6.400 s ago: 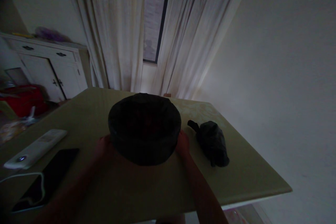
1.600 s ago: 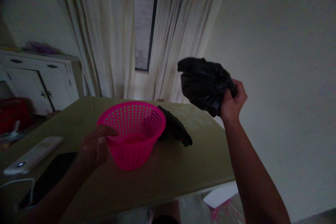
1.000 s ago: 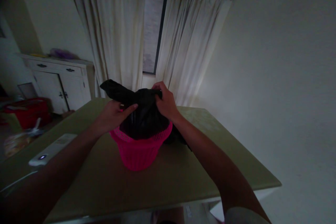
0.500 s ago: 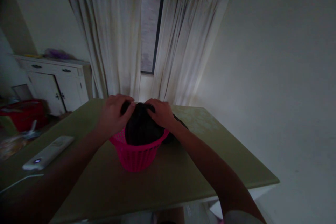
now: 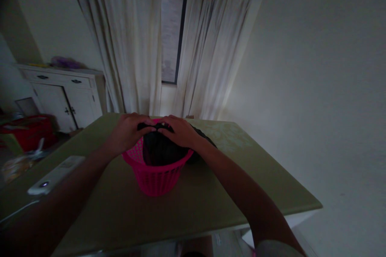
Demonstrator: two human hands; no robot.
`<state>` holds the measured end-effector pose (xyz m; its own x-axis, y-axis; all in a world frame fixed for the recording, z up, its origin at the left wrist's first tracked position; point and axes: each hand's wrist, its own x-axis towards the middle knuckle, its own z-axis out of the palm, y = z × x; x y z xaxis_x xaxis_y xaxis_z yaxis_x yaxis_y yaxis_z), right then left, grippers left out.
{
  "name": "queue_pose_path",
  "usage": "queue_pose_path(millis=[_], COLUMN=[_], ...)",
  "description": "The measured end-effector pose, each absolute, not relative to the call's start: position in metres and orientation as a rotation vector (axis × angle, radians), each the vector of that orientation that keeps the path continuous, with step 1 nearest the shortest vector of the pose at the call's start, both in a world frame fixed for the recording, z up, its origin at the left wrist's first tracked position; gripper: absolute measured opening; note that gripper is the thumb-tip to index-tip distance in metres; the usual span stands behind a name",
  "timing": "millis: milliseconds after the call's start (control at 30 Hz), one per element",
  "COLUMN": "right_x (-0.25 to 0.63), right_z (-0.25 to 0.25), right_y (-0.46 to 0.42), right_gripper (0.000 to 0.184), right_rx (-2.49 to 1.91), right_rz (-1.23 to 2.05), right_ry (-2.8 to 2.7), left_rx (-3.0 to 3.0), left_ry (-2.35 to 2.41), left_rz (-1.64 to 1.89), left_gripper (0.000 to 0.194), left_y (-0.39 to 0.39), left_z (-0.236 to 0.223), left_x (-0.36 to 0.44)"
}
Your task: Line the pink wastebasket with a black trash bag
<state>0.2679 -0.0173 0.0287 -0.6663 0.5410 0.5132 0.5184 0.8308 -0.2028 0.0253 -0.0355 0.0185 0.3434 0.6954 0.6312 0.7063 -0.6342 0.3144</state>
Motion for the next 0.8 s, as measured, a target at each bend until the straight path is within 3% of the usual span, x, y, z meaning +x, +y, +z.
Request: queue_pose_path(millis=[167, 433, 600, 800], right_x=[0.265, 0.283, 0.280, 0.273], right_z=[0.033, 0.033, 0.028, 0.033], right_y=[-0.022, -0.014, -0.014, -0.019], right_gripper=[0.009, 0.013, 0.016, 0.019], right_rx=[-0.881, -1.096, -1.012, -0.794], right_rz=[-0.035, 0.097, 0.176, 0.254], right_ry=[-2.450, -2.255, -2.157, -2.168], left_rx=[-2.537, -2.357, -2.491, -2.626], left_ry=[-1.311, -1.472, -1.495, -1.516], left_rz=[-1.224, -0.999, -0.952, -1.009], left_gripper=[0.013, 0.022, 0.033, 0.024], left_y=[-0.038, -0.042, -0.039, -0.036], left_z=[0.018, 0.015, 0.017, 0.018], left_x=[0.025, 0.005, 0.007, 0.018])
